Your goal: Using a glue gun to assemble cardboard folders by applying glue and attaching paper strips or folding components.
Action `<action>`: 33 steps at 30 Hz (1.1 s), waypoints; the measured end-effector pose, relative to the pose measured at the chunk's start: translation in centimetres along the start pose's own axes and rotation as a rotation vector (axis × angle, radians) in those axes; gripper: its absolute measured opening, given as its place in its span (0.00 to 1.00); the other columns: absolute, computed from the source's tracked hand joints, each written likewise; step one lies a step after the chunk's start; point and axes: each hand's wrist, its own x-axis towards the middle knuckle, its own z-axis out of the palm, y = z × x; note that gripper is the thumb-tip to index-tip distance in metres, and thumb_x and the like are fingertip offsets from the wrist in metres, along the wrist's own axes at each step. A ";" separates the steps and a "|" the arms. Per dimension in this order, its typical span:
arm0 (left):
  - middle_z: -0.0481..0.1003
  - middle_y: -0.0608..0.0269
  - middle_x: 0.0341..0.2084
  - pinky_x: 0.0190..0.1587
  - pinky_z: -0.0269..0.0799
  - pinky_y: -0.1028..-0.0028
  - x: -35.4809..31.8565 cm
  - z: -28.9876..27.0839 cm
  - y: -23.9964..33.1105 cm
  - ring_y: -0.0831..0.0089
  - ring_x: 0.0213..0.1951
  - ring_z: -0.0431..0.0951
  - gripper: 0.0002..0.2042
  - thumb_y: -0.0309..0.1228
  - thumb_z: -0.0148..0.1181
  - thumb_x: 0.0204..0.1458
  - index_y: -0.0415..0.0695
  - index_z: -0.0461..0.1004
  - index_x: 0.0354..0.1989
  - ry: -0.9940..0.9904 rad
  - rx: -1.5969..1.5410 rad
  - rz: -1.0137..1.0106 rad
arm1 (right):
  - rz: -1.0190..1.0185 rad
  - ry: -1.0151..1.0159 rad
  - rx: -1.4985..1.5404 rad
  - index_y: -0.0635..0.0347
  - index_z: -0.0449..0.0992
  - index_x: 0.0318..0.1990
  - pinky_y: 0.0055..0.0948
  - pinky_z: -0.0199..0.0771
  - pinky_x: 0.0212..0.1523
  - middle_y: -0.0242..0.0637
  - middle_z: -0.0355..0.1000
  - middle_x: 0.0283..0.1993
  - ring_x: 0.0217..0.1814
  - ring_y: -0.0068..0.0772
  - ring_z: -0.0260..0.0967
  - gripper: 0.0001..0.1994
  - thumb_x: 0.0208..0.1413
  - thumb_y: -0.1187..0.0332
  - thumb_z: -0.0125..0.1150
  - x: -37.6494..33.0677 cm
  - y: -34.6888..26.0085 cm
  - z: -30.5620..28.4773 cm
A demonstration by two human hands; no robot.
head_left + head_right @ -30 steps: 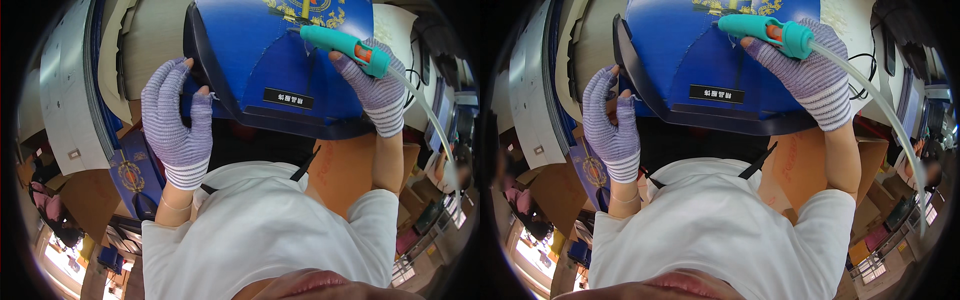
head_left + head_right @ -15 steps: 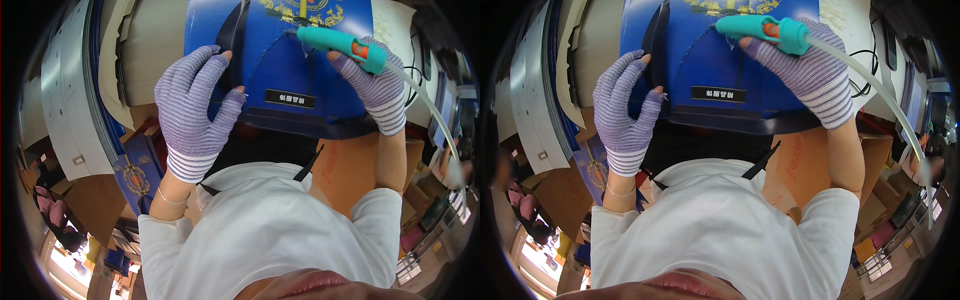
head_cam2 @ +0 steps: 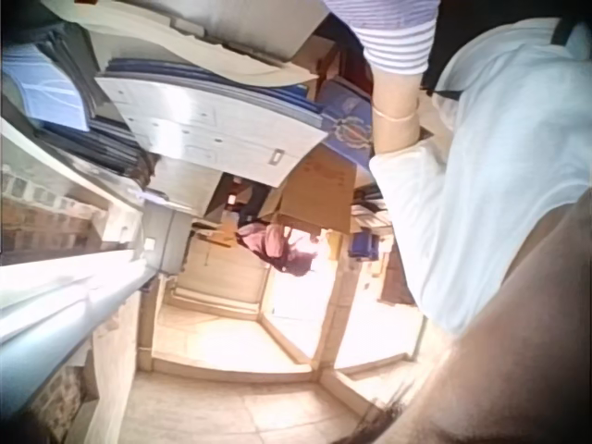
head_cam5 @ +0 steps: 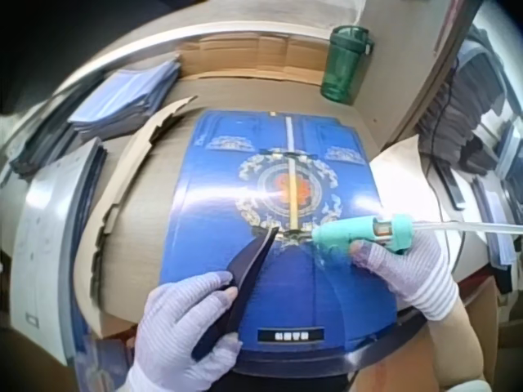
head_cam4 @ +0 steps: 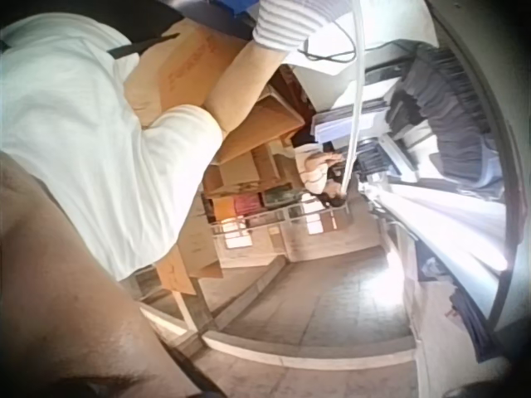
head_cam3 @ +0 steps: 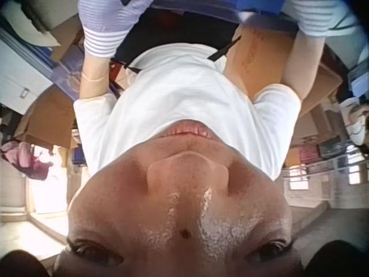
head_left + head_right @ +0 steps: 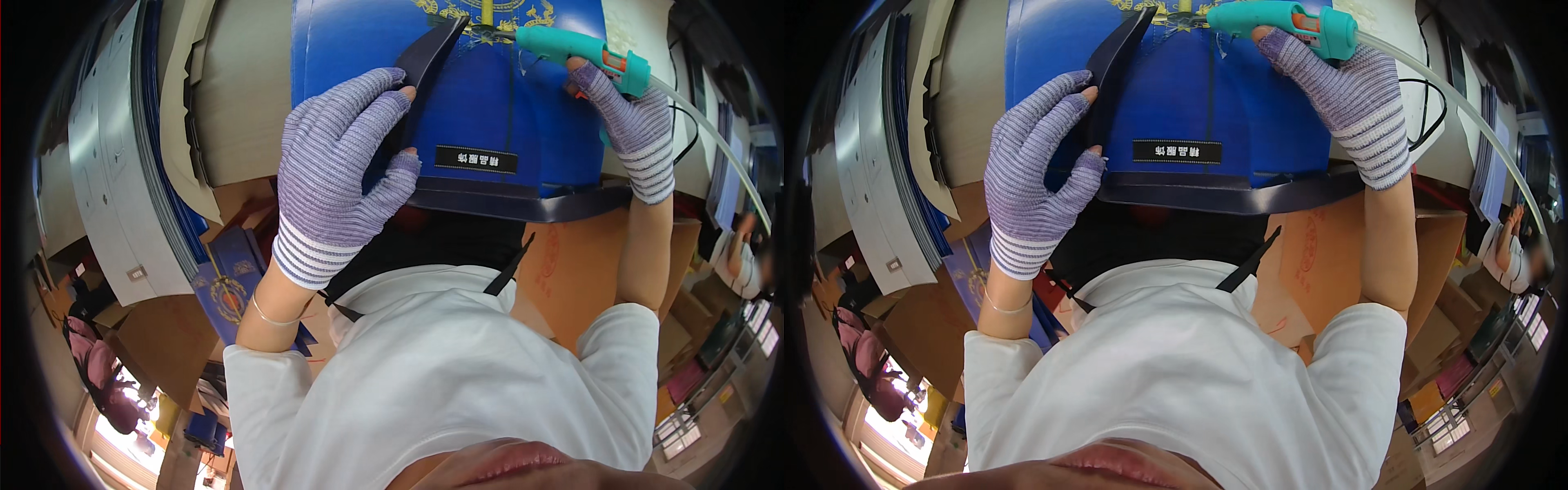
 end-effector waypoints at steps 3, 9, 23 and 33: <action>0.74 0.54 0.50 0.56 0.65 0.61 0.4 0.0 -0.1 0.54 0.51 0.74 0.23 0.29 0.66 0.42 0.43 0.76 0.51 -0.037 0.011 0.014 | 0.066 -0.021 0.031 0.59 0.82 0.43 0.22 0.73 0.40 0.32 0.79 0.30 0.34 0.20 0.75 0.15 0.57 0.57 0.67 -0.1 -0.2 0.3; 0.73 0.50 0.51 0.58 0.66 0.58 1.0 0.5 0.2 0.50 0.52 0.72 0.23 0.29 0.65 0.42 0.43 0.75 0.52 -0.034 0.052 -0.020 | -0.163 -0.012 0.097 0.59 0.82 0.40 0.20 0.73 0.35 0.30 0.77 0.27 0.31 0.20 0.74 0.17 0.53 0.53 0.70 -0.8 -1.3 0.5; 0.74 0.48 0.49 0.56 0.70 0.61 2.7 1.4 -0.1 0.52 0.50 0.73 0.18 0.25 0.61 0.46 0.41 0.78 0.49 -0.029 -0.028 -0.015 | 0.061 -0.042 -0.163 0.54 0.83 0.38 0.17 0.69 0.31 0.26 0.74 0.23 0.27 0.16 0.71 0.21 0.49 0.46 0.71 -0.3 -1.3 0.0; 0.76 0.51 0.48 0.54 0.69 0.59 2.9 2.1 -0.9 0.52 0.49 0.72 0.18 0.26 0.60 0.46 0.43 0.79 0.48 -0.018 0.009 0.095 | -0.016 -0.035 0.010 0.55 0.82 0.36 0.20 0.72 0.34 0.28 0.75 0.24 0.29 0.18 0.72 0.17 0.53 0.51 0.70 0.8 1.2 0.1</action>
